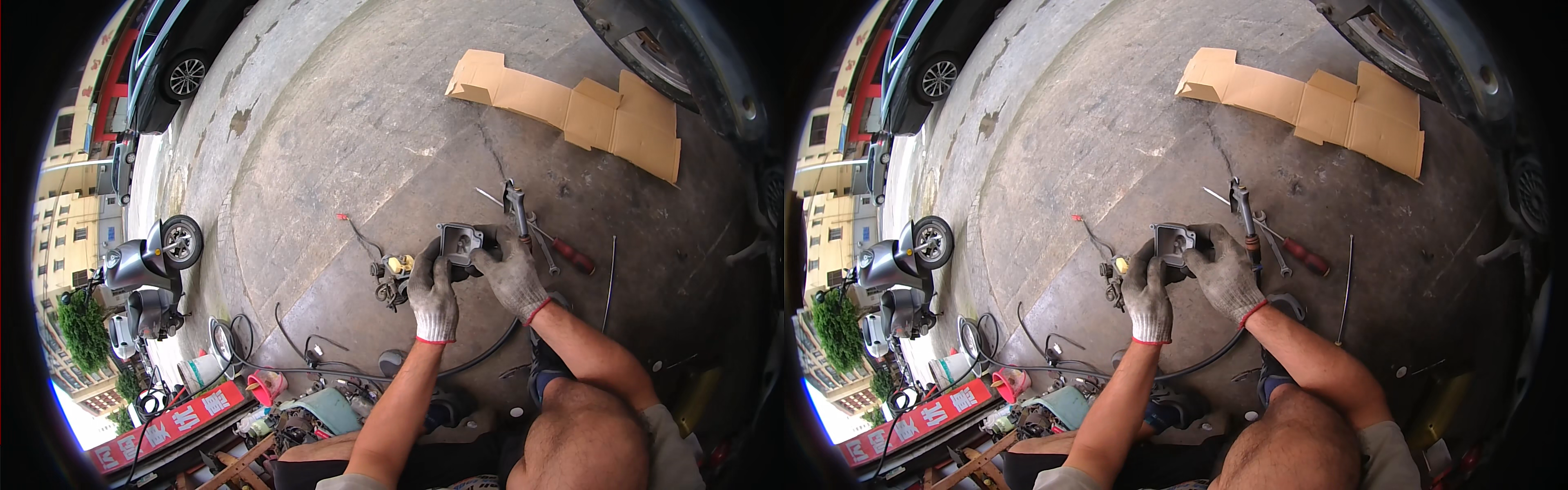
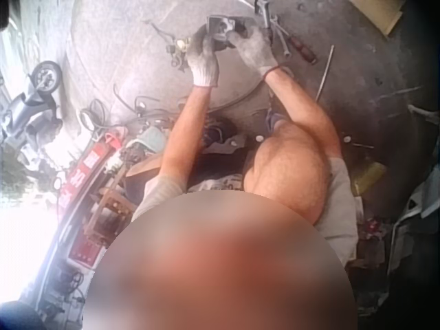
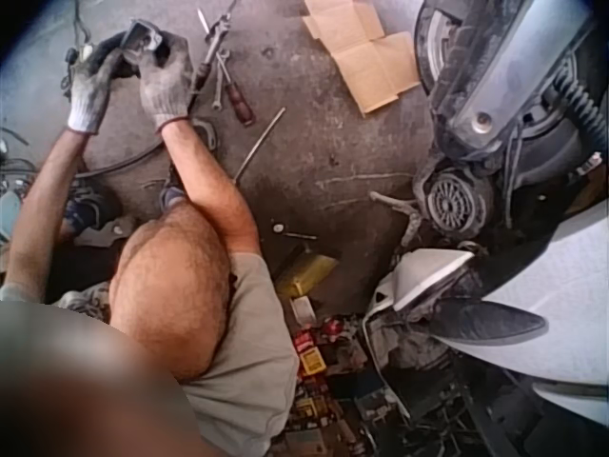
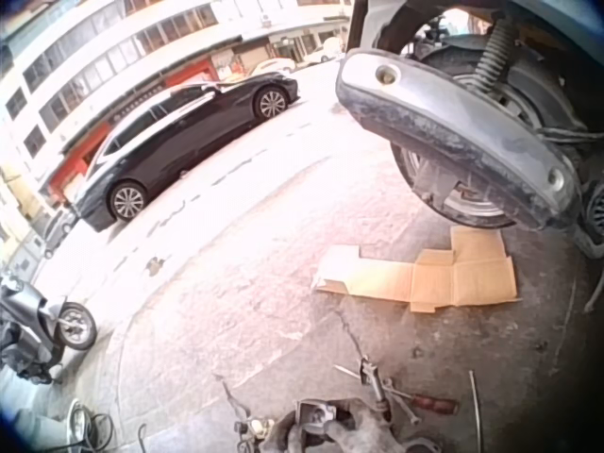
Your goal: Disassemble a motorcycle carburetor using a screwdriver to remove the bowl and inspect the internal components.
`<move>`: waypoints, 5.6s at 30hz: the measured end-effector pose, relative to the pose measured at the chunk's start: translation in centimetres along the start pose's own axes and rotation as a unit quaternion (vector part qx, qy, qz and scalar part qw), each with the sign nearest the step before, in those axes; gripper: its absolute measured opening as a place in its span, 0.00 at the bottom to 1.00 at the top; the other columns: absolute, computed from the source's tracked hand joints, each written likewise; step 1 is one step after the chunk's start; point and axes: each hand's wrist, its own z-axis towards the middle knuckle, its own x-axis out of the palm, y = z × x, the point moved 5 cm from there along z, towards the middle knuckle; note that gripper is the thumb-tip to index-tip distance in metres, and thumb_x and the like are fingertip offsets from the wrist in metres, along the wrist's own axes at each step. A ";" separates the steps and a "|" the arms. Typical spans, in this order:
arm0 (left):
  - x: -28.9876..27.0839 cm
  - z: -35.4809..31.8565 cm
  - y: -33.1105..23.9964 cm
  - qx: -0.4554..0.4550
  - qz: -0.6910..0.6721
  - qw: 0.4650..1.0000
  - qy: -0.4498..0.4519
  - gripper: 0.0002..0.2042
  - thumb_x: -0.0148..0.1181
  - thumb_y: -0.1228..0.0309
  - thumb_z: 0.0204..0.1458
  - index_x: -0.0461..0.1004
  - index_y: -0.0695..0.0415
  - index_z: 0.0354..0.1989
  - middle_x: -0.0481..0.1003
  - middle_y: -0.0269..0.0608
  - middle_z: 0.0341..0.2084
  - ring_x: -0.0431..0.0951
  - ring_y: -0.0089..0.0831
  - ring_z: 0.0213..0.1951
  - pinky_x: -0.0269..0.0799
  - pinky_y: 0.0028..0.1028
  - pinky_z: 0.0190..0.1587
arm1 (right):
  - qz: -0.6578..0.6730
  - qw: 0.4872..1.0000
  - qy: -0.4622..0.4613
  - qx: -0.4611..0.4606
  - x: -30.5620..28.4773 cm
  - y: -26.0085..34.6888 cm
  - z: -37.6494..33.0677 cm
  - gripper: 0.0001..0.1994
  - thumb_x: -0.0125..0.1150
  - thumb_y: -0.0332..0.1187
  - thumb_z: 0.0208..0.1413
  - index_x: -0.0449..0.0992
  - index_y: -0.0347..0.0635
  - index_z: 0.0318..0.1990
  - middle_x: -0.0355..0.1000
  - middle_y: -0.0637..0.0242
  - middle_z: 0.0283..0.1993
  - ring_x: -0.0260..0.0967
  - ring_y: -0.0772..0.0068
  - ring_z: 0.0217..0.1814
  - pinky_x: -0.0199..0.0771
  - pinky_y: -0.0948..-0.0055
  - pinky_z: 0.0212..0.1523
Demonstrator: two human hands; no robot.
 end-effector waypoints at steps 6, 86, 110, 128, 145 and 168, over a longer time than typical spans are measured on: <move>0.3 -0.4 -0.2 -0.024 -0.052 0.998 0.003 0.15 0.46 0.73 0.66 0.71 0.65 0.57 0.77 0.46 0.46 0.80 0.29 0.43 0.79 0.29 0.46 | 0.023 0.999 -0.003 0.035 -0.2 0.3 0.1 0.13 0.62 0.25 0.59 0.73 0.33 0.51 0.75 0.61 0.46 0.75 0.77 0.43 0.81 0.75 0.40; 1.0 -3.5 13.6 -0.063 0.039 0.996 0.042 0.26 0.42 0.62 0.67 0.58 0.66 0.69 0.74 0.49 0.50 0.78 0.31 0.44 0.78 0.31 0.43 | -0.621 0.764 0.152 0.092 -16.8 -1.8 -4.1 0.20 0.57 0.35 0.54 0.71 0.36 0.53 0.76 0.51 0.43 0.76 0.51 0.46 0.74 0.57 0.50; 1.1 -3.7 11.6 -0.116 -0.045 0.991 0.049 0.23 0.43 0.70 0.66 0.60 0.69 0.67 0.71 0.55 0.59 0.71 0.39 0.60 0.65 0.32 0.62 | -0.243 0.962 -0.112 -0.047 -16.4 1.7 -3.9 0.05 0.57 0.33 0.64 0.72 0.43 0.43 0.69 0.74 0.33 0.64 0.86 0.27 0.64 0.81 0.25; 2.1 -4.2 10.0 -0.156 -0.106 0.979 0.076 0.24 0.43 0.64 0.67 0.61 0.67 0.66 0.78 0.44 0.42 0.78 0.26 0.35 0.76 0.27 0.37 | -0.058 0.991 0.064 0.103 -6.2 0.0 -7.2 0.02 0.60 0.24 0.55 0.75 0.39 0.36 0.71 0.65 0.29 0.70 0.72 0.32 0.71 0.71 0.35; 2.6 -4.6 9.2 -0.116 0.003 0.991 0.068 0.23 0.45 0.64 0.66 0.66 0.68 0.63 0.77 0.41 0.38 0.74 0.25 0.31 0.72 0.28 0.36 | -0.273 0.936 0.184 -0.123 -5.1 2.4 -6.7 0.05 0.64 0.28 0.53 0.79 0.42 0.38 0.77 0.64 0.39 0.78 0.62 0.41 0.78 0.66 0.42; 2.9 -5.0 9.5 -0.174 -0.109 0.973 0.109 0.25 0.46 0.64 0.67 0.63 0.69 0.66 0.75 0.38 0.32 0.71 0.23 0.30 0.71 0.26 0.34 | -0.259 0.940 0.146 -0.169 -4.7 5.5 -6.9 0.05 0.64 0.31 0.51 0.77 0.41 0.32 0.74 0.61 0.35 0.75 0.52 0.35 0.75 0.61 0.36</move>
